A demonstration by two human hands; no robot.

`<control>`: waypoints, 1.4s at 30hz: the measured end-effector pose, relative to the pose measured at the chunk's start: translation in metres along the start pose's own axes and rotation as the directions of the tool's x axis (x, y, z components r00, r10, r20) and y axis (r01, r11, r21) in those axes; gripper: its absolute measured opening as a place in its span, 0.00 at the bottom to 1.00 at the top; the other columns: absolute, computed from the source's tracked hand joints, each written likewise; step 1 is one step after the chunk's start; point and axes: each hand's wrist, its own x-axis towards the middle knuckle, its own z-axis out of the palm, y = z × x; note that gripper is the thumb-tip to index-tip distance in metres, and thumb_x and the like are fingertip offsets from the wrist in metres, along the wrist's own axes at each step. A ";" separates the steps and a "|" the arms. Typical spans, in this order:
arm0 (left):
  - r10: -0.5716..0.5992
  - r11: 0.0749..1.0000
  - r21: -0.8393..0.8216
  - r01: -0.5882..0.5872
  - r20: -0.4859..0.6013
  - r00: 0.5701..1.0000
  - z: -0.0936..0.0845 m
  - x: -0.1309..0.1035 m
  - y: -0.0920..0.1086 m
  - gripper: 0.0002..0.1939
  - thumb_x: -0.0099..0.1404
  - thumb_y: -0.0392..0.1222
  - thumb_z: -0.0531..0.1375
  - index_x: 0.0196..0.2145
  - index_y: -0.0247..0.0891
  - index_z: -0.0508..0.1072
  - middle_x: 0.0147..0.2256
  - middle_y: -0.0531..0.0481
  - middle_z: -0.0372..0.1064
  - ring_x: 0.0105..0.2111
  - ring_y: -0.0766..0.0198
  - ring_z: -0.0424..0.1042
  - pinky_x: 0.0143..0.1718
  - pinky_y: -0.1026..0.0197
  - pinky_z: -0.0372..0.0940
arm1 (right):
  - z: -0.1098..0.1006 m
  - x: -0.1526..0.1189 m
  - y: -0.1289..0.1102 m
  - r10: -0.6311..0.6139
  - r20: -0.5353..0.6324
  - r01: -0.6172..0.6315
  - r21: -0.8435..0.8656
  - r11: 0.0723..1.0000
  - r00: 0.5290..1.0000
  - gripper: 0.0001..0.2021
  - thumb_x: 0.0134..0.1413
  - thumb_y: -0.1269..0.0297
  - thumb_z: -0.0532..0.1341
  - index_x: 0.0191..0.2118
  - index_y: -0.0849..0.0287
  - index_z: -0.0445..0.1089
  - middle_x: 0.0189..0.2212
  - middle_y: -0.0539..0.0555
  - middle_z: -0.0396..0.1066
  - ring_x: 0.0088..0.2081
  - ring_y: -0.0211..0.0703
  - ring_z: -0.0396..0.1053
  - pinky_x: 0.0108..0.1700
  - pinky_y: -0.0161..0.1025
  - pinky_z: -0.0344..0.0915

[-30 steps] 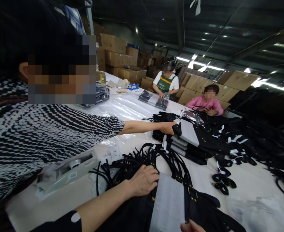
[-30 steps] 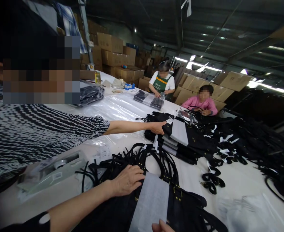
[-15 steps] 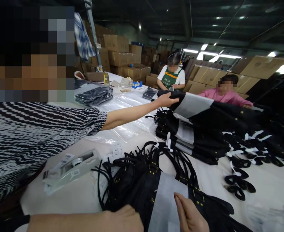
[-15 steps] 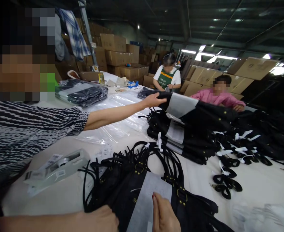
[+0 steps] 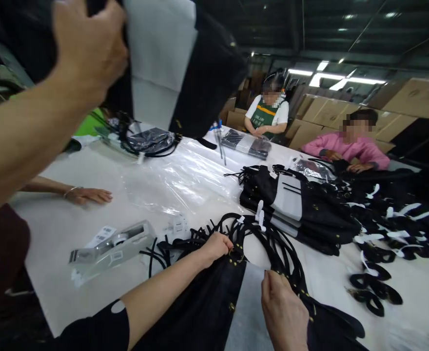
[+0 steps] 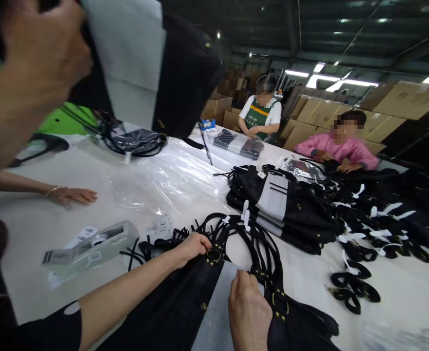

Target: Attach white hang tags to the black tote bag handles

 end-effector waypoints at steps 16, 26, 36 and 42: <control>0.186 0.982 -0.080 -0.171 0.257 0.948 -0.018 -0.002 -0.001 0.20 0.43 0.23 0.52 0.33 0.34 0.75 0.25 0.55 0.70 0.27 0.69 0.65 0.33 0.68 0.60 | 0.019 0.005 -0.053 0.079 0.195 -0.100 0.102 0.990 0.978 0.12 0.56 0.71 0.45 0.29 0.59 0.64 0.25 0.52 0.69 0.22 0.39 0.68 0.20 0.34 0.51; 0.337 0.814 0.454 -0.362 0.138 0.931 -0.024 -0.007 -0.005 0.09 0.51 0.29 0.54 0.19 0.37 0.71 0.22 0.51 0.62 0.32 0.62 0.62 0.38 0.61 0.57 | 0.009 0.018 -0.021 -0.066 0.582 -0.483 0.728 0.486 0.810 0.17 0.45 0.62 0.57 0.44 0.60 0.63 0.17 0.46 0.64 0.22 0.38 0.64 0.25 0.33 0.56; 0.560 0.650 0.531 -0.544 0.150 0.815 -0.021 -0.026 -0.008 0.09 0.52 0.30 0.50 0.17 0.36 0.58 0.26 0.51 0.59 0.29 0.65 0.59 0.31 0.64 0.54 | 0.008 0.000 -0.017 -0.234 0.627 -0.621 0.776 0.108 0.743 0.11 0.39 0.64 0.61 0.33 0.61 0.68 0.26 0.52 0.70 0.30 0.40 0.68 0.34 0.36 0.64; 0.525 0.720 0.453 -0.526 0.140 0.840 -0.014 -0.027 -0.014 0.08 0.48 0.28 0.50 0.16 0.36 0.54 0.24 0.54 0.58 0.24 0.70 0.56 0.25 0.66 0.49 | 0.016 -0.015 -0.028 -0.013 0.429 -0.358 0.771 0.527 0.903 0.13 0.49 0.63 0.50 0.36 0.60 0.68 0.33 0.55 0.70 0.37 0.43 0.67 0.40 0.40 0.64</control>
